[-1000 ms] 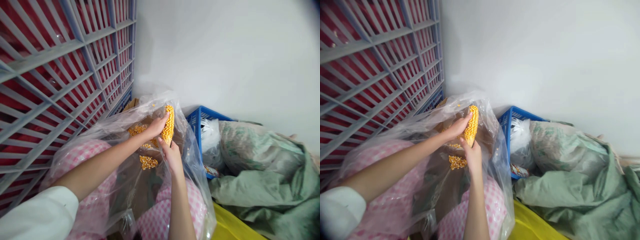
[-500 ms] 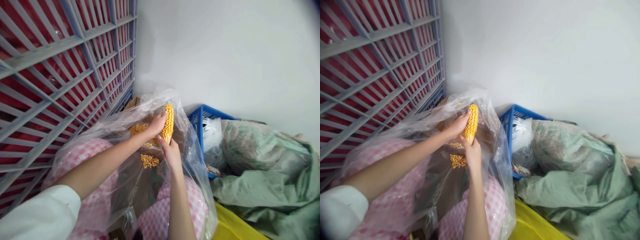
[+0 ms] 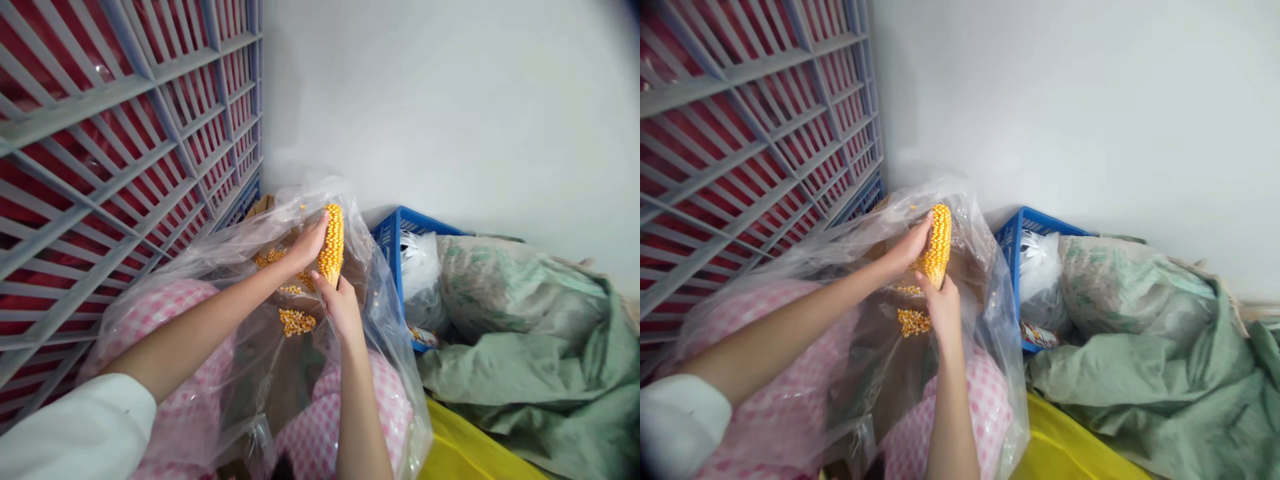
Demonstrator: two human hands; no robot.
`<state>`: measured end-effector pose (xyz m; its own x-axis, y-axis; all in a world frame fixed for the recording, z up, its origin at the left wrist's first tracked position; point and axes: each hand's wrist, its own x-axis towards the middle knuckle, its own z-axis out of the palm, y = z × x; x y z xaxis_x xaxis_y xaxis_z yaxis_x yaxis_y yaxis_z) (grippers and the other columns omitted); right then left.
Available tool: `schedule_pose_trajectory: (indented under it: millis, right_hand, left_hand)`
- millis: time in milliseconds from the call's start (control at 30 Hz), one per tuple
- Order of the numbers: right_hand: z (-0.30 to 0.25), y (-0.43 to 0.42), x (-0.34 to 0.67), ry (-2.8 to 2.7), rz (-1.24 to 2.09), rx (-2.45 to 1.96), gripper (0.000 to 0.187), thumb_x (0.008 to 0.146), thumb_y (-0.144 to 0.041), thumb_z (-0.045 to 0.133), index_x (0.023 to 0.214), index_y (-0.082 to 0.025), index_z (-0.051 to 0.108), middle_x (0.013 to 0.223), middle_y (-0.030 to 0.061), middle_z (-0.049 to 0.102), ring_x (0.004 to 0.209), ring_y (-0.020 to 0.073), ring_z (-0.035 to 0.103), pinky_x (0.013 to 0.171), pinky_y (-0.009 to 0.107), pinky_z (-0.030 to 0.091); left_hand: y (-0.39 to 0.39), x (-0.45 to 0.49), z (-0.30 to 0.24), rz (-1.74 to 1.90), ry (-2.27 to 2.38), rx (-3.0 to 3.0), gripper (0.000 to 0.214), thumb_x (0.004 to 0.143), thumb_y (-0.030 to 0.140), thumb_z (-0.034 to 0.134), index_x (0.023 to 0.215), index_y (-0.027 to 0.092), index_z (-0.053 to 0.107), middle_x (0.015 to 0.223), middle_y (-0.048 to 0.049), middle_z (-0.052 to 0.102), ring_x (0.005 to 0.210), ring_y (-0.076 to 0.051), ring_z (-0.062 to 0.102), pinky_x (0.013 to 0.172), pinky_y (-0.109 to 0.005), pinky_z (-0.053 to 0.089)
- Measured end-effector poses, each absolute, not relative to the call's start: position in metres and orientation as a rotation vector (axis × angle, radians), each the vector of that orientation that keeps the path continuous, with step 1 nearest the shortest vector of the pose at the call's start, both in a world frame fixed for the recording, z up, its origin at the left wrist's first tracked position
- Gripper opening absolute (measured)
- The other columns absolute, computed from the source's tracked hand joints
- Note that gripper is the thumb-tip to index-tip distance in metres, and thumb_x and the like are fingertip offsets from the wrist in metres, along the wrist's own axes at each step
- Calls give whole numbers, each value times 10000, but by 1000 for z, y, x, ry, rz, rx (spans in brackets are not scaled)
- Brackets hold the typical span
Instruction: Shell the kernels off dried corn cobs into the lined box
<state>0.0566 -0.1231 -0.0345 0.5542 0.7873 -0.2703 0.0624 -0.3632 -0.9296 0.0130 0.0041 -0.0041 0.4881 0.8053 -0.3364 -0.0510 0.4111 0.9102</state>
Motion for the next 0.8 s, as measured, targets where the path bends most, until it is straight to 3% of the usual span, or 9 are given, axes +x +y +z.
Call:
schedule_pose_trajectory:
  millis: [100, 200, 400, 800]
  right_hand:
    - [-32, -123, 56, -736, 899, -1792, 391, 651, -460, 609, 853, -125, 625, 666, 23, 595, 614, 136, 505, 560, 232, 364]
    - [-30, -123, 56, -784, 896, -1816, 383, 638, -445, 616, 854, -129, 627, 712, 23, 610, 628, 135, 505, 568, 230, 365]
    - [-30, -126, 57, -814, 904, -1864, 376, 654, -439, 593, 846, -118, 631, 682, 24, 604, 626, 135, 502, 573, 231, 363]
    - [-28, -127, 55, -796, 920, -1869, 385, 664, -452, 590, 851, -117, 626, 649, 26, 594, 621, 142, 504, 575, 234, 371]
  left_hand:
    - [12, 10, -1, 515, 904, 868, 572, 749, 690, 322, 783, 189, 596, 670, -71, 637, 703, -213, 610, 638, -311, 460]
    - [18, 6, 2, 459, 880, 697, 584, 753, 696, 291, 843, 192, 570, 658, -59, 638, 636, -193, 612, 584, -295, 461]
    - [19, 5, 5, 398, 807, 592, 550, 833, 593, 227, 867, 166, 571, 636, -58, 642, 575, -173, 606, 585, -285, 469]
    - [16, 9, 10, 500, 854, 512, 377, 835, 363, 314, 888, 120, 598, 655, -75, 653, 617, -185, 619, 638, -296, 482]
